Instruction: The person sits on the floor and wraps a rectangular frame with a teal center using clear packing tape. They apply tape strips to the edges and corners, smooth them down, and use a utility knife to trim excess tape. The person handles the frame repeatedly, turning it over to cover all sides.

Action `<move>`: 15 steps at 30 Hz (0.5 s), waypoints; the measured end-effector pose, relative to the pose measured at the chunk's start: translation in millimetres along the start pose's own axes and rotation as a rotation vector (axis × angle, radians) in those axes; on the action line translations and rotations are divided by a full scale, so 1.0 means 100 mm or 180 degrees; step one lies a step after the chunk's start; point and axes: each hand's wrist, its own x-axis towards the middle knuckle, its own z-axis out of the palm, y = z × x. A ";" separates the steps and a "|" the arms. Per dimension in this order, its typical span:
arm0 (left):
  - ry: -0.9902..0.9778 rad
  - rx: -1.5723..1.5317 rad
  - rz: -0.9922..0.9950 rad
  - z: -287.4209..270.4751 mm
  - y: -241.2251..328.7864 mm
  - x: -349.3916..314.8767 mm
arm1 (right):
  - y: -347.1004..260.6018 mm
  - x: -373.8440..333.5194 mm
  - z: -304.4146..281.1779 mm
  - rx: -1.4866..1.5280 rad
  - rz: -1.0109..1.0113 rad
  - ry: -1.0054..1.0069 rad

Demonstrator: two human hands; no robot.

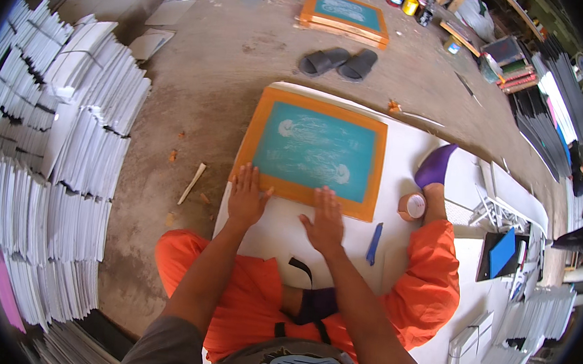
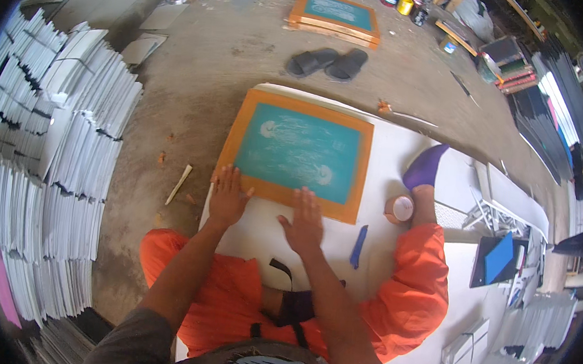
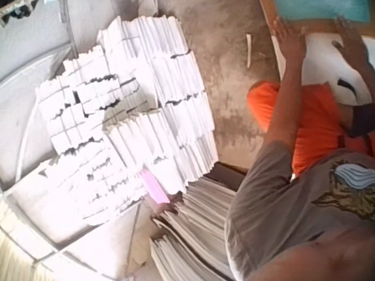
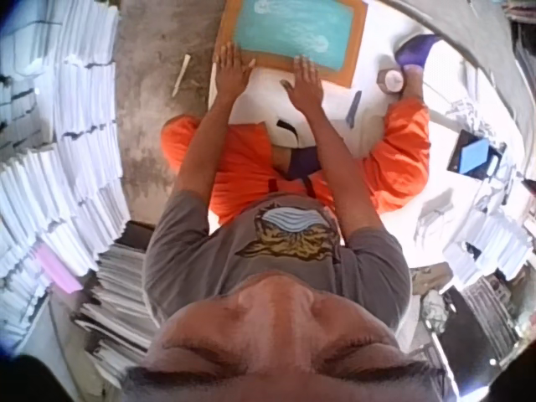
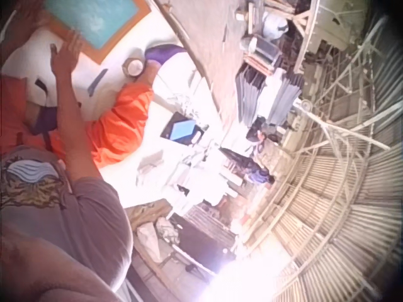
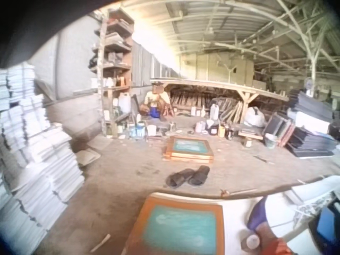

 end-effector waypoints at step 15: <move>-0.0116 -0.0155 -0.0467 -0.15 -0.04 0.05 | 0.97 -0.66 -0.23 -0.0357 0.0566 -0.0260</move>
